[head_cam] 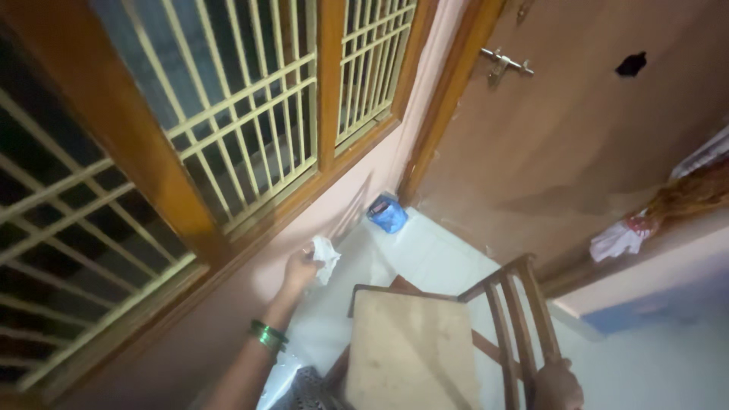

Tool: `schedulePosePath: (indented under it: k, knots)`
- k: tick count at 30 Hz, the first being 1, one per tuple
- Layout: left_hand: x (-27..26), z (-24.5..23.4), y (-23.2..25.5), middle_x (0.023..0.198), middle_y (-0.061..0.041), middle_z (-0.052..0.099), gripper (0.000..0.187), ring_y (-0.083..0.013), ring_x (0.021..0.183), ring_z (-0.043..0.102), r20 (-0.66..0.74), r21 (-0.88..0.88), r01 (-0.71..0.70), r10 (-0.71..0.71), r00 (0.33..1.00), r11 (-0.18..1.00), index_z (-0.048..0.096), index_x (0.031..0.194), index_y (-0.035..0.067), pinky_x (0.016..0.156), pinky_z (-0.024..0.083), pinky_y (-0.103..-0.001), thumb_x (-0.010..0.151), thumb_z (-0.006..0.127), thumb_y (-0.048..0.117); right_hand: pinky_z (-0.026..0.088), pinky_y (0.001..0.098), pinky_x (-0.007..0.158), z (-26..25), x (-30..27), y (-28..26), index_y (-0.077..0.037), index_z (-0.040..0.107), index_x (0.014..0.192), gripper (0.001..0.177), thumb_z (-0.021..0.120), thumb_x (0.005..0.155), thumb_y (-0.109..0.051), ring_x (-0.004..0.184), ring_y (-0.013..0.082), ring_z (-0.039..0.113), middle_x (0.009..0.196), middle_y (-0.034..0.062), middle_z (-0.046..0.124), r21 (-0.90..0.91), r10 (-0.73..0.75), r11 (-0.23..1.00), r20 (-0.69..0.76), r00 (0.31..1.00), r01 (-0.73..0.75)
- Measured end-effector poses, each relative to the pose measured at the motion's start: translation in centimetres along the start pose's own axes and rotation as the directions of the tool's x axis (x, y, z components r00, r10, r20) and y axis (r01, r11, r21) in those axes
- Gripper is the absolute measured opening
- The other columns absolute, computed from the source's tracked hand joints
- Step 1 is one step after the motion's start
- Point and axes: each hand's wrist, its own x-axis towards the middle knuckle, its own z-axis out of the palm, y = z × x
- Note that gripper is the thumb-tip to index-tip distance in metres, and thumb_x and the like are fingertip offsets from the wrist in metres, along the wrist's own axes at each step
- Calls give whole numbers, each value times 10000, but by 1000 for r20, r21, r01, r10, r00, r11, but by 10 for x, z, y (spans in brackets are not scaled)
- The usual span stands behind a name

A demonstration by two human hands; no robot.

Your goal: The person cleans wooden window grills using a wet cloth, dipping it into a green bucket of water and wiping the bars of the window.

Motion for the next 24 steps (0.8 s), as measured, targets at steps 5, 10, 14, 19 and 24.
schedulePosePath:
  k: [5,10,14,19,24]
  knots:
    - [-16,-28,22,1042,-137,770,474,-255,932,742,-16,-61,116,-117,993,991,701,1245,47,814,587,-395,774,754,64,614,496,826,0,1,3,-28,547,1313,494,573,973,-386,1040,363,745,1139,194,740,-11,-55,998,37,998,55]
    - [-14,-42,26,1089,-141,781,467,-215,945,720,-32,-168,-119,115,993,979,703,1255,15,823,565,-341,789,728,27,600,491,847,12,-9,8,-36,546,1318,519,606,945,-392,1060,364,726,1161,195,721,9,-62,998,76,995,62]
    - [-4,-50,60,1005,-128,762,519,-199,808,728,51,-255,101,-91,995,962,647,1309,43,675,588,-322,794,714,36,588,487,863,16,-15,7,-42,545,1323,541,632,923,-397,1075,365,711,1178,196,706,35,-36,999,76,996,33]
    - [13,-57,70,896,-121,733,459,-199,702,674,65,-257,163,-151,986,953,673,1270,35,569,524,-344,812,707,25,573,482,884,8,-29,-3,-50,544,1328,571,664,896,-404,1095,367,692,1200,197,687,23,1,1000,94,996,-3]
    - [52,-58,62,925,-78,771,362,-160,780,707,90,-236,46,-26,996,971,742,1147,-12,660,563,-306,788,713,12,559,477,905,3,-52,-35,-57,543,1334,603,697,869,-410,1114,368,673,1221,199,667,29,54,998,118,992,-57]
